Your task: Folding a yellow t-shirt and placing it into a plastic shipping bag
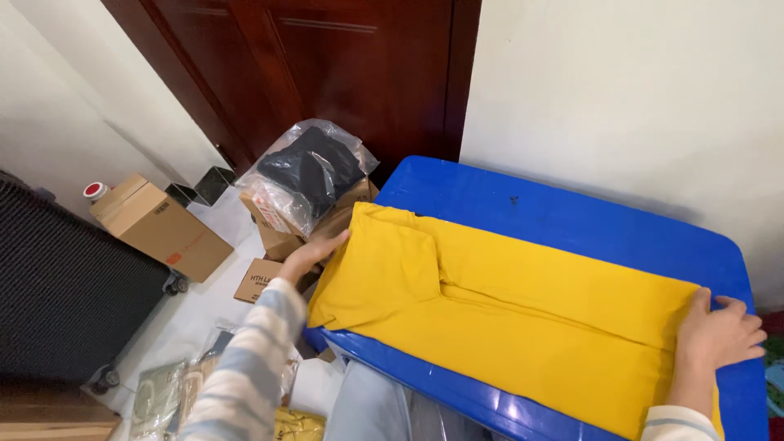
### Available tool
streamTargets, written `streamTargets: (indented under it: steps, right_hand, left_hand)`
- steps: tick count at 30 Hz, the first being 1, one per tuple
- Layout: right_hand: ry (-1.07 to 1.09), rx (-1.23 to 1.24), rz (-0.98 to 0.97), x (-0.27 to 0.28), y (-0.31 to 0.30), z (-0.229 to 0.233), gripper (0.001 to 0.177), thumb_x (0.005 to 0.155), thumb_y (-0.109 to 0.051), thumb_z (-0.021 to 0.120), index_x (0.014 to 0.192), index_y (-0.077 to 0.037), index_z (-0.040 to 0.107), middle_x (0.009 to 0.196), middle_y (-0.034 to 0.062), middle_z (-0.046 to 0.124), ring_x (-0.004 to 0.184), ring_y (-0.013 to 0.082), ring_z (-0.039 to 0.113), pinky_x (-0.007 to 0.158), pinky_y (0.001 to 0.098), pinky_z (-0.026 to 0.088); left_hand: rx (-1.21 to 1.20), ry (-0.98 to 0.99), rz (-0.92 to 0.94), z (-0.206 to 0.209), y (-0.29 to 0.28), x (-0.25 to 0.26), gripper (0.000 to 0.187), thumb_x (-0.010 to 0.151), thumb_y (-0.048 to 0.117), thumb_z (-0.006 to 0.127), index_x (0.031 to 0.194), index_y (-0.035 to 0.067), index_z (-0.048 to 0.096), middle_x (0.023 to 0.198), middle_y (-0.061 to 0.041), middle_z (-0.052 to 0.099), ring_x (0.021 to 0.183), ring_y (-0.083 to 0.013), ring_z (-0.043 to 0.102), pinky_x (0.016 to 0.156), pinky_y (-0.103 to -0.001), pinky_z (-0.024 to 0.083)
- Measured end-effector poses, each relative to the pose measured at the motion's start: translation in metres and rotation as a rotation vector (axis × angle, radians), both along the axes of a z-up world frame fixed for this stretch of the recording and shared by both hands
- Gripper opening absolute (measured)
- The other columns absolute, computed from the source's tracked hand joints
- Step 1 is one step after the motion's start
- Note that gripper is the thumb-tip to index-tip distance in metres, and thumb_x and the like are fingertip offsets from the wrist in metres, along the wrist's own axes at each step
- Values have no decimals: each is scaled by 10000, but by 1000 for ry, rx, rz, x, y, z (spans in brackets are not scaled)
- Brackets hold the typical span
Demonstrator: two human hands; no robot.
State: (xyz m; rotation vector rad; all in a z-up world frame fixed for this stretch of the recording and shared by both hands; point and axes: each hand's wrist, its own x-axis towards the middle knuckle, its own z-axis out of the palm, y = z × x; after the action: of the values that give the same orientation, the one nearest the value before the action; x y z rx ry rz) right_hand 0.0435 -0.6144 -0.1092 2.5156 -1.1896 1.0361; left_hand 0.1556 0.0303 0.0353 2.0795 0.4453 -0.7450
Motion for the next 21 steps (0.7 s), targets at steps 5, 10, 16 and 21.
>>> streamTargets:
  steps: [5,10,16,21]
  right_hand:
    - [129,98,37,-6,-4,2,420,978,-559,600,1017,-149,680,944,212,673,857,394,553,686,482,306]
    - [48,63,51,-7,1,2,356,926,-498,715,1003,-154,669,918,167,676,847,357,554,669,456,321]
    - [28,11,102,-14,12,15,289,942,-434,689,995,-151,678,921,159,670,824,348,577,685,461,319]
    - [71,375,249,-64,24,63,409,996,-404,543,1161,-39,622,1009,233,640,947,451,517,758,532,300]
  left_hand:
    - [-278,-152,90,-36,25,-27,290,766,356,622,964,146,589,946,15,610,892,-121,550,668,-282,411]
    - [-392,-426,327,-85,39,-13,127,749,158,717,798,76,632,781,-30,634,739,-133,592,645,-242,445]
    - [-276,-579,200,-74,45,-39,214,797,277,663,878,79,657,871,-25,646,793,-97,558,699,-235,442]
    - [-526,-307,243,-60,56,-79,269,798,223,639,1011,59,625,957,-47,654,869,-141,604,755,-239,473]
